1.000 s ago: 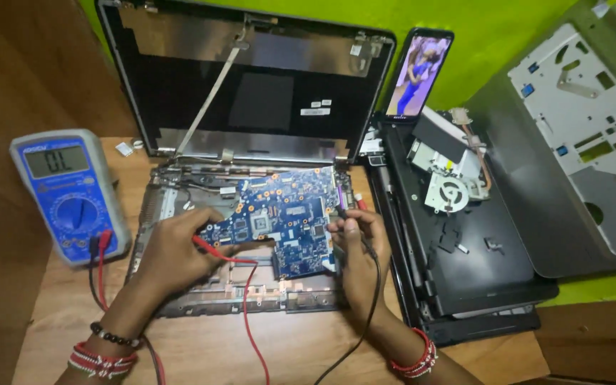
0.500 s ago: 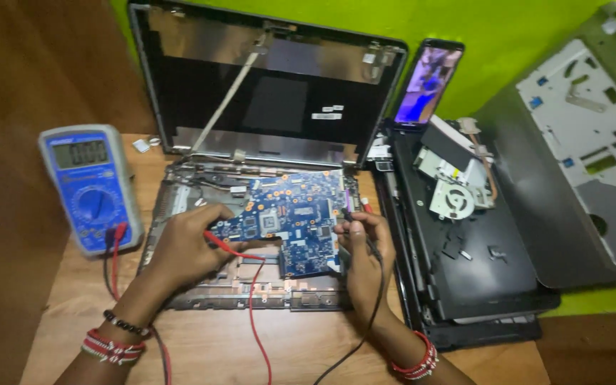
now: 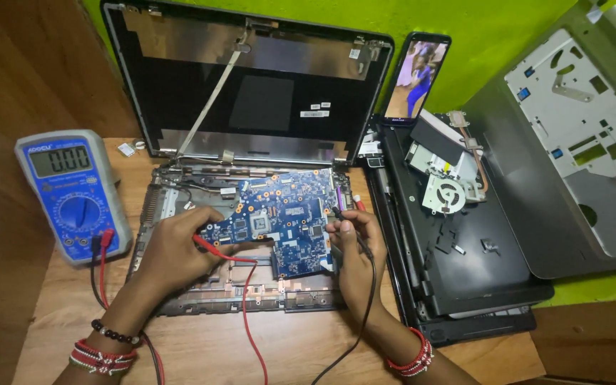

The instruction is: Testing electrical components on a laptop motherboard using a digital multimeter to diagnose issues.

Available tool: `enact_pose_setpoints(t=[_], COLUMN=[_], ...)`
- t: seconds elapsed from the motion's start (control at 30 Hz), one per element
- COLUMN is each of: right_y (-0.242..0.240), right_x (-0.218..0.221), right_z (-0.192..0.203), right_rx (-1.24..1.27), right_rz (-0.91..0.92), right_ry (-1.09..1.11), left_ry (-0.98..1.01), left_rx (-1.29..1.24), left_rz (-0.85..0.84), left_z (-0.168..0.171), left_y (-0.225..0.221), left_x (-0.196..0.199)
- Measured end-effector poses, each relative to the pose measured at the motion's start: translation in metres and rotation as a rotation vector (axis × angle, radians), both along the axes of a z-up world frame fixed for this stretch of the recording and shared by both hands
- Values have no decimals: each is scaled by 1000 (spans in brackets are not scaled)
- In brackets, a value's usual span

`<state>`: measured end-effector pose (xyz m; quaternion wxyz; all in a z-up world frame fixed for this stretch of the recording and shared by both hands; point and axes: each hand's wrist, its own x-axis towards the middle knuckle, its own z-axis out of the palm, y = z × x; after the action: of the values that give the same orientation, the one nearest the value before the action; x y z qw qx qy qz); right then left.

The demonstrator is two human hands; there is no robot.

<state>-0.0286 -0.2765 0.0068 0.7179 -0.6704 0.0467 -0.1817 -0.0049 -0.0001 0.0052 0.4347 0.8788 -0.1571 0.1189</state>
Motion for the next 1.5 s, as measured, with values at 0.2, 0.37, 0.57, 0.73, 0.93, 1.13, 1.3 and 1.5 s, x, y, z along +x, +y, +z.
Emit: enact_pose_setpoints(t=[0.2, 0.37, 0.57, 0.73, 0.93, 1.13, 1.3, 1.5], right_y=[-1, -2, 1, -3, -4, -5, -5, -4], right_x=[-1, 0, -1, 1, -1, -1, -3, -4], right_z=[0, -1, 6, 8, 1, 9, 10, 8], right_rx=[8, 2, -13, -13, -20, -59, -62, -40], right_rz=[-2, 8, 19, 39, 53, 42, 51, 52], right_ry=[-7, -16, -13, -22, -6, -7, 0, -7], left_ry=[-32, -25, -34, -7, -3, 1, 78, -27], left_rx=[22, 8, 31, 91, 183, 151, 193, 142], left_rz=[-17, -19, -8, -16, -14, -4, 31, -29], left_z=[-6, -8, -7, -10, -13, -10, -11, -11], left_y=[2, 4, 2, 3, 3, 3, 2, 3], left_x=[0, 2, 6, 6, 5, 4, 3, 1])
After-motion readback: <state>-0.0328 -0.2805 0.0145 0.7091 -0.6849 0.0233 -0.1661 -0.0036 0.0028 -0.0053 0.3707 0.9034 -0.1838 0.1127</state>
